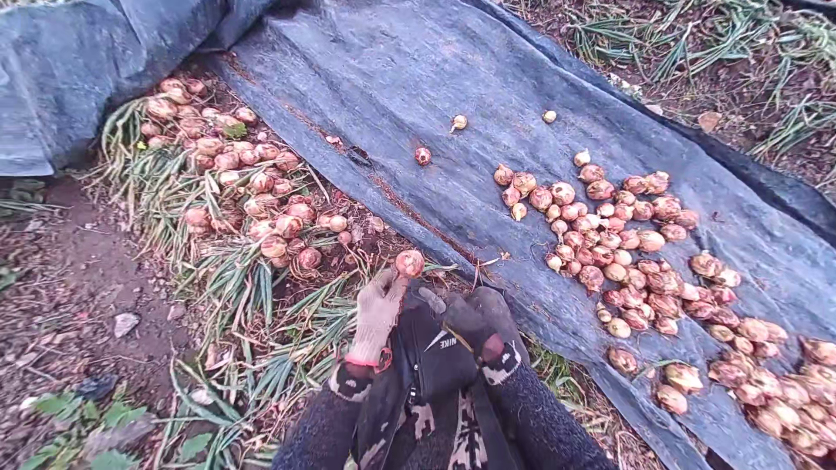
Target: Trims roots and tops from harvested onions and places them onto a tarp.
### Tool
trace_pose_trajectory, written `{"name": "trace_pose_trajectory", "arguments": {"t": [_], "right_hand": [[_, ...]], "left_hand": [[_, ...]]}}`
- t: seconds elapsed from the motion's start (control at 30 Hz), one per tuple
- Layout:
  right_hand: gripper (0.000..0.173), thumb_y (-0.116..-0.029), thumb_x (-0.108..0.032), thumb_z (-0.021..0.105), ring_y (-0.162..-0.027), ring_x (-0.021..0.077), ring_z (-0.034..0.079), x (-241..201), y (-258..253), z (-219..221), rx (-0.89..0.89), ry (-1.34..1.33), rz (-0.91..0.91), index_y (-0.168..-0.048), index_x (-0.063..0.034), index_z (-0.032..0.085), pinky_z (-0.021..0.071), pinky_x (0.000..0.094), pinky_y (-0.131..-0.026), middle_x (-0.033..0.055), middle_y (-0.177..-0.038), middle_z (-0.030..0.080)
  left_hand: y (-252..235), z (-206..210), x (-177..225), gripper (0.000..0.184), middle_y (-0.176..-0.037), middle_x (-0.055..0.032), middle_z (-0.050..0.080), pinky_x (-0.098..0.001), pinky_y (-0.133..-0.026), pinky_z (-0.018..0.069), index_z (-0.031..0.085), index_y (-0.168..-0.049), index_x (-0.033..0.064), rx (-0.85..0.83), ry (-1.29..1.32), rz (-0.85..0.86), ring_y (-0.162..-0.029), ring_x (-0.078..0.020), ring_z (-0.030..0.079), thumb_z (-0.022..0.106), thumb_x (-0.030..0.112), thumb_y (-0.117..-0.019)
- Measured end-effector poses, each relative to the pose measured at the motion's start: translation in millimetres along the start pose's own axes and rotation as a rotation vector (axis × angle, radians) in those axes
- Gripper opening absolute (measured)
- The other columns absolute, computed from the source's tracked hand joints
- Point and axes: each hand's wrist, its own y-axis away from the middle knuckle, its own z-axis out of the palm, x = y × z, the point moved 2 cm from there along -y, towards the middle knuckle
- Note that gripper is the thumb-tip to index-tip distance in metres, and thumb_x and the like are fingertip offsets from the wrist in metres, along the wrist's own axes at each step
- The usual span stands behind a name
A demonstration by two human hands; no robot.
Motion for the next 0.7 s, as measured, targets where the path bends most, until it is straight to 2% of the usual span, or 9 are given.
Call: {"name": "trace_pose_trajectory", "arguments": {"t": [0.03,0.1,0.27,0.33,0.4,0.47,0.53,0.6,0.7], "right_hand": [[0.057,-0.1041,-0.061,0.039,-0.073,0.011,0.061,1,-5,5,-0.035,-0.221,0.056,-0.119,-0.0136,0.066,0.0543,0.0308,-0.068,0.0026,-0.088,0.064],[0.063,-0.0995,-0.072,0.036,-0.057,0.0128,0.057,17,-14,13,-0.083,-0.626,0.223,-0.109,-0.0151,0.062,0.0515,0.0309,-0.05,0.002,-0.074,0.059],[0.067,-0.1019,-0.067,0.023,-0.054,0.0116,0.057,33,-22,6,-0.203,-1.178,0.216,-0.094,-0.0127,0.063,0.0485,0.0268,-0.045,0.002,-0.071,0.06],[0.069,-0.0975,-0.074,0.032,-0.052,0.0092,0.057,17,-28,-8,-0.229,-1.253,0.094,-0.09,-0.0145,0.066,0.049,0.0243,-0.044,-0.0004,-0.069,0.061],[0.055,-0.1027,-0.059,0.042,-0.05,0.0098,0.061,-14,-23,-39,-0.13,-1.317,-0.178,-0.095,-0.0125,0.07,0.0534,0.0248,-0.045,0.0003,-0.067,0.064],[0.055,-0.1051,-0.051,0.04,-0.056,0.0143,0.065,-35,-13,-94,-0.023,-1.294,-0.52,-0.095,-0.0064,0.071,0.0567,0.0301,-0.051,0.0035,-0.07,0.067],[0.066,-0.1016,-0.063,0.034,-0.057,0.0176,0.065,-42,-11,-137,0.053,-1.165,-0.671,-0.093,-0.0082,0.07,0.0565,0.0346,-0.052,0.0036,-0.07,0.066],[0.076,-0.0969,-0.074,0.031,-0.061,0.0203,0.065,-33,-18,-153,0.022,-1.133,-0.605,-0.109,-0.0083,0.068,0.0565,0.0374,-0.054,0.0063,-0.077,0.066],[0.069,-0.0982,-0.074,0.03,-0.059,0.0172,0.065,-23,-34,-126,0.132,-1.004,-0.335,-0.127,-0.0204,0.062,0.0563,0.0323,-0.048,0.0042,-0.083,0.068]], "left_hand": [[6,8,11,0.031,-0.11,-0.0015,0.075,-0.0444,-0.088,0.0601,0.075,-0.115,0.0136,-0.044,-0.22,0.107,-0.097,-0.015,0.072,0.065,0.037,-0.0976],[17,25,25,0.029,-0.118,-0.0001,0.073,-0.0501,-0.087,0.0599,0.075,-0.115,0.0234,-0.142,-0.513,0.23,-0.104,-0.0183,0.072,0.059,0.041,-0.0994],[3,43,20,0.025,-0.118,-0.0047,0.073,-0.0396,-0.093,0.0591,0.075,-0.117,0.0147,-0.184,-0.256,0.34,-0.107,-0.0157,0.07,0.058,0.023,-0.1015],[-21,45,32,0.021,-0.116,-0.0078,0.074,-0.0381,-0.099,0.0574,0.077,-0.112,0.0081,-0.066,-0.126,0.438,-0.112,-0.017,0.07,0.061,0.014,-0.0996],[-62,30,38,0.02,-0.11,-0.0092,0.075,-0.0374,-0.09,0.0608,0.078,-0.108,0.0065,0.186,-0.191,0.455,-0.103,-0.0186,0.072,0.061,0.012,-0.0984],[-107,-8,15,0.023,-0.117,-0.0078,0.073,-0.0398,-0.091,0.06,0.078,-0.111,0.0125,0.314,-0.394,0.206,-0.107,-0.0198,0.071,0.061,0.022,-0.0995],[-138,-46,-31,0.03,-0.138,-0.0107,0.061,-0.0525,-0.098,0.0544,0.076,-0.118,0.0239,0.229,-0.606,-0.104,-0.126,-0.0304,0.06,0.064,0.039,-0.0954],[-151,-72,-94,0.052,-0.158,-0.0191,0.042,-0.065,-0.107,0.043,0.068,-0.132,0.0277,0.204,-0.649,-0.352,-0.144,-0.0427,0.041,0.073,0.047,-0.0842],[-166,-103,-192,0.063,-0.149,-0.0229,0.05,-0.0565,-0.103,0.0515,0.061,-0.141,0.0167,0.411,-0.503,-0.536,-0.129,-0.039,0.058,0.076,0.041,-0.0851]]}}
